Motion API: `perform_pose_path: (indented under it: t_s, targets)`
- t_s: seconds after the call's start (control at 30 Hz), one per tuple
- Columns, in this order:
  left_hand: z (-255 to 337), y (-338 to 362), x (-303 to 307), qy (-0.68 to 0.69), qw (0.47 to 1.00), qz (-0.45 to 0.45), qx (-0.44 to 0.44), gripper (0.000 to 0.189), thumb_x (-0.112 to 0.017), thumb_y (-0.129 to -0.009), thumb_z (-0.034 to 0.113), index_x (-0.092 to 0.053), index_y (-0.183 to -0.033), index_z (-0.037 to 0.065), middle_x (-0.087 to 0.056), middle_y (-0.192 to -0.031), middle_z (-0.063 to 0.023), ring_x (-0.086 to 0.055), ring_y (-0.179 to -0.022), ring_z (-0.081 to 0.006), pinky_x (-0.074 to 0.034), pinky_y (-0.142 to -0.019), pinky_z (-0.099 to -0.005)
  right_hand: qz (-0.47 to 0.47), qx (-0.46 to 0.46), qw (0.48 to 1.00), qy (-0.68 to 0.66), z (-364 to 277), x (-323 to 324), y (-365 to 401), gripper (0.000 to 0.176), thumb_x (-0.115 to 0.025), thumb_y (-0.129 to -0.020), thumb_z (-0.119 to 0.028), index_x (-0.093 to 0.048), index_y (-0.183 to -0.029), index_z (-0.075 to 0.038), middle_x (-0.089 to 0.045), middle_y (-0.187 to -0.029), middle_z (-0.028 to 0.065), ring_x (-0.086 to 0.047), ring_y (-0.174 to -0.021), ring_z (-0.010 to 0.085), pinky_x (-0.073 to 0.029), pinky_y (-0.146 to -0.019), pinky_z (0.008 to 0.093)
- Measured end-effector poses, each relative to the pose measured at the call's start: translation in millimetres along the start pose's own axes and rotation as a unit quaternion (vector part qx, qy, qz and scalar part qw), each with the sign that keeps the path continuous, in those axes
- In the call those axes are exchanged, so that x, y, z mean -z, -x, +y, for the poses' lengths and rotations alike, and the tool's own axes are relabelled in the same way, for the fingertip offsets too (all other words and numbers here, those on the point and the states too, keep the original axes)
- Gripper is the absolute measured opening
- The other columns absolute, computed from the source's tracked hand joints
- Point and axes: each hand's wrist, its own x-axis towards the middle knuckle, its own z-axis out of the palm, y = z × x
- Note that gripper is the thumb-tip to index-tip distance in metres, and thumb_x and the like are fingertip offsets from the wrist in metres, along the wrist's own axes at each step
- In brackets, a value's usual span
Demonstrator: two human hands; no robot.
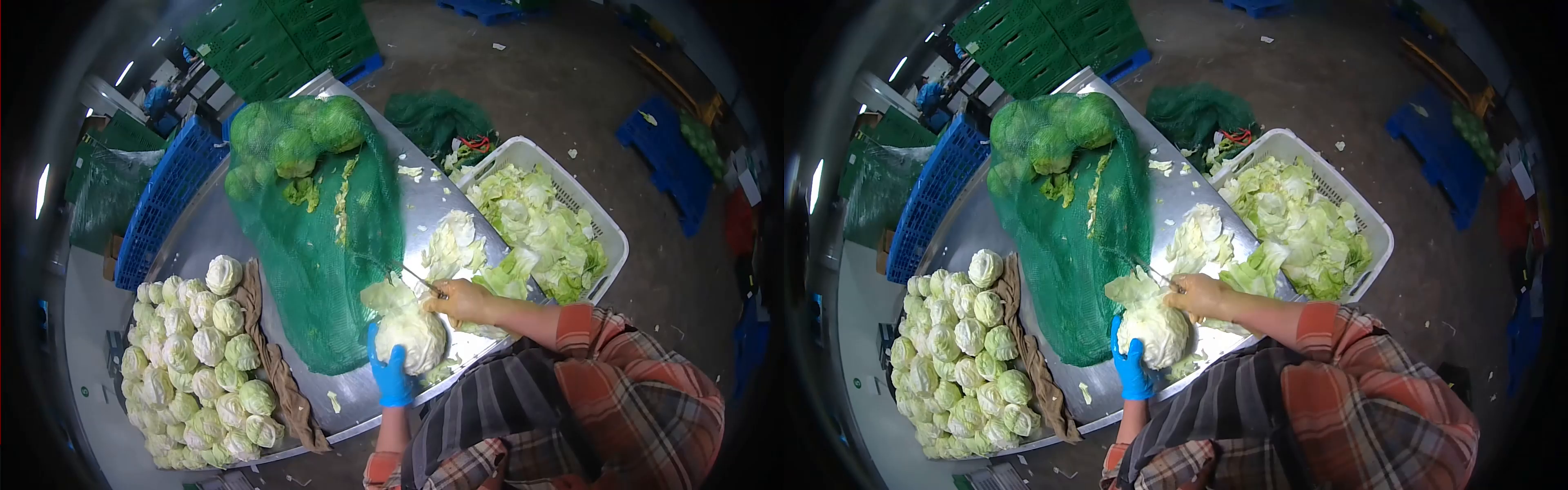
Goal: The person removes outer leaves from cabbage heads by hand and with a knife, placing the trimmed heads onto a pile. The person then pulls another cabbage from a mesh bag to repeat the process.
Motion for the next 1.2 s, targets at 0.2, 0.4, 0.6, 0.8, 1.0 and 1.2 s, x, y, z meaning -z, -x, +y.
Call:
perform_pose_path:
  t_s: [0.2,0.4,0.6,0.8,1.0,1.2]
  targets:
    - [-14.6,-12.3,31.3,0.106,0.994,-0.021,0.018,0.073,-0.069,-0.081,0.023,-0.035,-0.144,0.007,-0.046,-0.136,-0.0150,-0.049,-0.121,-0.0294,-0.044,-0.101,-0.0421,0.055,-0.057,0.992,0.099,36.9,29.8,-25.1,0.062,-0.067,-0.083,-0.049,-0.049,-0.122,-0.005,-0.066,-0.082,0.0134,-0.066,-0.064,0.0220,-0.055,-0.057,0.0333]
    - [-14.3,5.3,5.3,0.049,0.997,0.050,0.011,0.065,-0.064,-0.086,0.018,-0.034,-0.143,0.008,-0.042,-0.139,-0.0143,-0.047,-0.123,-0.0285,-0.042,-0.103,-0.0424,0.024,0.134,0.969,0.204,-3.1,-20.1,25.4,0.053,-0.067,-0.082,-0.051,-0.055,-0.115,-0.011,-0.067,-0.097,0.0171,-0.067,-0.090,0.0303,-0.052,-0.078,0.0382]
    - [-23.9,7.9,15.7,0.057,0.997,0.054,0.000,0.068,-0.065,-0.084,0.012,-0.033,-0.143,0.008,-0.038,-0.142,-0.0139,-0.043,-0.126,-0.0278,-0.040,-0.105,-0.0422,0.063,0.070,0.982,0.162,27.6,15.8,-14.1,0.043,-0.062,-0.087,-0.043,-0.060,-0.106,-0.005,-0.068,-0.088,0.0140,-0.067,-0.075,0.0229,-0.052,-0.066,0.0342]
    - [-29.4,18.1,8.8,-0.004,0.999,0.020,-0.034,0.080,-0.075,-0.077,0.009,-0.032,-0.144,0.006,-0.033,-0.146,-0.0134,-0.037,-0.131,-0.0276,-0.031,-0.110,-0.0411,-0.028,0.088,0.966,0.243,-25.3,-5.1,16.2,0.059,-0.065,-0.080,-0.054,-0.060,-0.113,-0.005,-0.066,-0.105,0.0201,-0.064,-0.098,0.0353,-0.050,-0.085,0.0400]
    - [-33.2,10.6,15.3,-0.041,0.997,0.000,-0.059,0.082,-0.078,-0.076,0.019,-0.034,-0.143,0.004,-0.034,-0.146,-0.0132,-0.035,-0.133,-0.0274,-0.027,-0.112,-0.0407,-0.071,0.028,0.981,0.177,-26.4,6.1,16.5,0.053,-0.065,-0.083,-0.050,-0.061,-0.112,-0.006,-0.068,-0.089,0.0186,-0.066,-0.084,0.0336,-0.051,-0.076,0.0400]
    - [-29.9,9.8,16.6,-0.079,0.995,-0.003,-0.063,0.083,-0.079,-0.075,0.019,-0.035,-0.143,0.003,-0.035,-0.146,-0.0136,-0.035,-0.133,-0.0270,-0.028,-0.112,-0.0403,-0.030,0.011,0.987,0.159,-35.5,7.2,28.6,0.048,-0.063,-0.084,-0.047,-0.063,-0.107,-0.005,-0.068,-0.090,0.0195,-0.066,-0.085,0.0348,-0.051,-0.077,0.0413]
